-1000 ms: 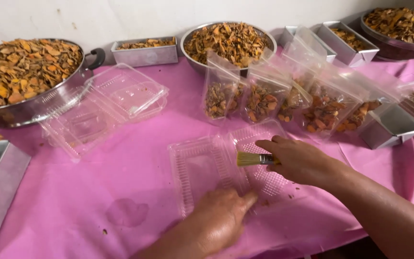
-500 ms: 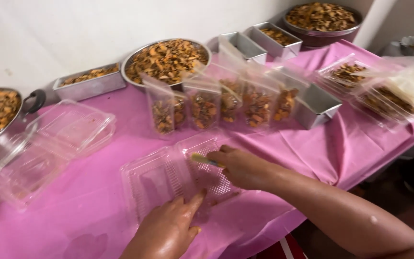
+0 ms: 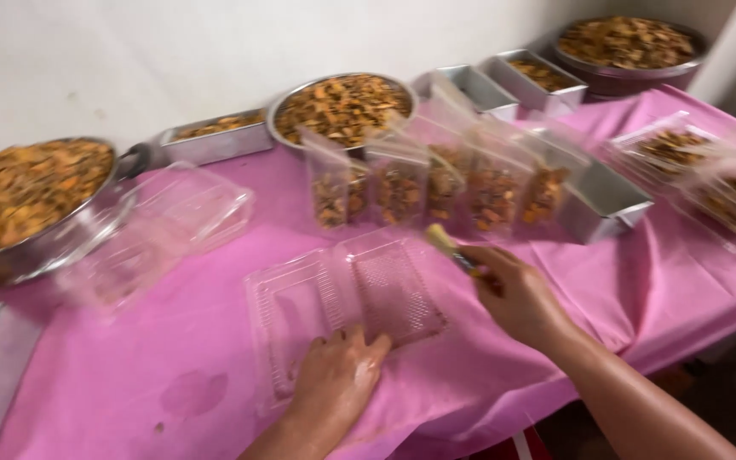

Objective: The person packs dried turmeric-like herb slices into small plastic bags and clear containers by hand and using a brush to gather them on a pink covered table.

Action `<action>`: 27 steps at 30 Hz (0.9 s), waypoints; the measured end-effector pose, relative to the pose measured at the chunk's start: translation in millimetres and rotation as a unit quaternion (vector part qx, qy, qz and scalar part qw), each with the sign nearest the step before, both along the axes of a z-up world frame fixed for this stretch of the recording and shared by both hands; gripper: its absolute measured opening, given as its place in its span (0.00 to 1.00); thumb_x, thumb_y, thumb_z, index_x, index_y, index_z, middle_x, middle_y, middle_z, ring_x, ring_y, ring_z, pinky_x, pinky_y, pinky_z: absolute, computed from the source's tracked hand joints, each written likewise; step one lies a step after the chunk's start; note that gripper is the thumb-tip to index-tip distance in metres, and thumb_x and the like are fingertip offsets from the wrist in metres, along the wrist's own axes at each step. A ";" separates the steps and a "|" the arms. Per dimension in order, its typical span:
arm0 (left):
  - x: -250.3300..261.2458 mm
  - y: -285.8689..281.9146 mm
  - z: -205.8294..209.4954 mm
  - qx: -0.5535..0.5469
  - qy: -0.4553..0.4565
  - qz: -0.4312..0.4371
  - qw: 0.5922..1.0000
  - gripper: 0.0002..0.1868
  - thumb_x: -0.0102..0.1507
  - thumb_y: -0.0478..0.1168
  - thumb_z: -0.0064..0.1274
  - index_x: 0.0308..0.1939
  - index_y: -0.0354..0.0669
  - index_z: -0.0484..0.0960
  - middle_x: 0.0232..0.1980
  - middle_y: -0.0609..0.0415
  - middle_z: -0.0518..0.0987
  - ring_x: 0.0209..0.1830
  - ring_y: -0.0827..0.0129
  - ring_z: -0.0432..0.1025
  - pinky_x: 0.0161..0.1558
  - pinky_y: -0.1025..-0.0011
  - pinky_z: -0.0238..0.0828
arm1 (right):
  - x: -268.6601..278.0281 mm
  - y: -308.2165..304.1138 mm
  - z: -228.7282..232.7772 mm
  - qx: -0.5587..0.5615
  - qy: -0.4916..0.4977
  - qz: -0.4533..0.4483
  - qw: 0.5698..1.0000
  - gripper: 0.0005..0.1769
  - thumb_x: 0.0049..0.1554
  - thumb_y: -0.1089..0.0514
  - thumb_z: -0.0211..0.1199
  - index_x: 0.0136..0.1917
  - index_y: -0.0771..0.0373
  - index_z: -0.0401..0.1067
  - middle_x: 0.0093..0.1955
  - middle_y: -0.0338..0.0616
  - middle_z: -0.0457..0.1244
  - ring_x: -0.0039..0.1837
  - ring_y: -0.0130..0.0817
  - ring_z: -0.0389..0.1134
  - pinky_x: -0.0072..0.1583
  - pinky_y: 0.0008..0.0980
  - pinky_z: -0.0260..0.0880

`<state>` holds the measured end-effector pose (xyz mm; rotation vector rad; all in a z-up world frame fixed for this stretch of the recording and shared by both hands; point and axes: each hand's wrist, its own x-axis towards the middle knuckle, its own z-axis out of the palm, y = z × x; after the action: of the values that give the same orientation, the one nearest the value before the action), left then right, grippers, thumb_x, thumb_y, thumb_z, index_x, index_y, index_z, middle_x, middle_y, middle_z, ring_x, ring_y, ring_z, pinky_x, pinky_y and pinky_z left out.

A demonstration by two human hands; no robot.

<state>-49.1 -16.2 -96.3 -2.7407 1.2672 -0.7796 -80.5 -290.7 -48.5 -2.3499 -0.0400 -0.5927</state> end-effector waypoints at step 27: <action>186.1 156.9 146.3 0.042 0.166 0.440 0.882 0.13 0.74 0.49 0.44 0.61 0.68 0.80 0.42 0.56 0.86 0.40 0.60 0.79 0.32 0.66 0.76 | -19.3 -9.6 -21.5 0.004 0.097 0.024 0.995 0.42 0.55 0.69 0.56 0.77 0.33 0.60 0.76 0.26 0.62 0.25 0.27 0.55 0.29 0.29 0.62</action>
<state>137.1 140.7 50.0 -2.9573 -0.0481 -0.1569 -99.8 -300.3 -70.0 -2.3815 -0.0060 -0.3398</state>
